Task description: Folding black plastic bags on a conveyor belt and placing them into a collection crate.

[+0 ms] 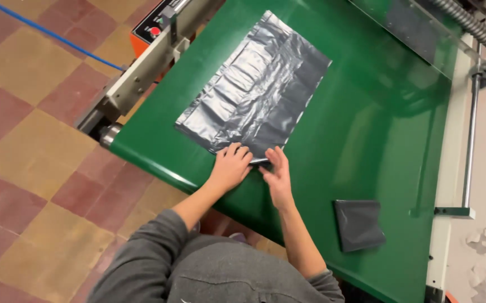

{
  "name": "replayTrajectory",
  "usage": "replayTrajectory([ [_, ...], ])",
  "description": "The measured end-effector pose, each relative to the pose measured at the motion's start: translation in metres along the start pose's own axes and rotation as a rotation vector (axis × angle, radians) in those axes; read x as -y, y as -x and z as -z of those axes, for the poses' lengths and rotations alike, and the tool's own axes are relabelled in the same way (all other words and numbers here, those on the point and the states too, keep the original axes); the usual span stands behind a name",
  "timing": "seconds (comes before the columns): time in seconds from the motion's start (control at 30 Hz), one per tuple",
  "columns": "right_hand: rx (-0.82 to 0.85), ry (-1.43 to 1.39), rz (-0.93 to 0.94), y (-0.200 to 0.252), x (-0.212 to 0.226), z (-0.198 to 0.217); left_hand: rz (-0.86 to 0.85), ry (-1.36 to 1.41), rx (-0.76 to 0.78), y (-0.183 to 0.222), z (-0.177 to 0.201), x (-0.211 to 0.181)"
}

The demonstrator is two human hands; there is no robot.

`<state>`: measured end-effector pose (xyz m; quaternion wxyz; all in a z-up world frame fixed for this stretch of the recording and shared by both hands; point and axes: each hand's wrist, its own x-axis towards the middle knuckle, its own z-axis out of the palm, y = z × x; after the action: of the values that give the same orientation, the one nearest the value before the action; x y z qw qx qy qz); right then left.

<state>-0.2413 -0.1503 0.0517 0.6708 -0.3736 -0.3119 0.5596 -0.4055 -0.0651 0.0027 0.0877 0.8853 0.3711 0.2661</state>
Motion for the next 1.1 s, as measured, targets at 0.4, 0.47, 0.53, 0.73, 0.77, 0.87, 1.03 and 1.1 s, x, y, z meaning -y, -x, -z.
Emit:
replayTrajectory([
  [0.4, -0.051, 1.141, 0.076, 0.077, 0.034, 0.023, -0.216, 0.017, 0.187, 0.040, 0.106, 0.056],
  [0.47, -0.154, 1.055, -0.094, 0.123, 0.046, 0.064, -0.144, 0.228, 0.312, 0.048, 0.120, 0.069],
  [0.53, -0.248, 0.957, -0.257, 0.149, 0.061, 0.094, -0.062, 0.430, 0.435, 0.042, 0.132, 0.072],
  [0.73, -0.336, 0.812, -0.073, 0.072, 0.121, 0.093, 0.238, 1.101, 0.265, -0.054, 0.097, 0.059],
  [0.77, -0.378, 0.813, -0.031, 0.042, 0.125, 0.106, 0.262, 1.101, 0.192, -0.080, 0.077, 0.062],
  [0.87, -0.421, 0.891, 0.034, -0.051, 0.136, 0.129, 0.356, 1.091, 0.084, -0.156, 0.006, 0.081],
  [1.03, -0.380, 1.107, 0.186, -0.172, 0.110, 0.205, 0.325, 0.616, -0.131, -0.241, -0.091, 0.118],
  [1.1, -0.334, 1.371, 0.293, -0.195, 0.097, 0.217, 0.463, 0.457, 0.007, -0.253, -0.106, 0.122],
])
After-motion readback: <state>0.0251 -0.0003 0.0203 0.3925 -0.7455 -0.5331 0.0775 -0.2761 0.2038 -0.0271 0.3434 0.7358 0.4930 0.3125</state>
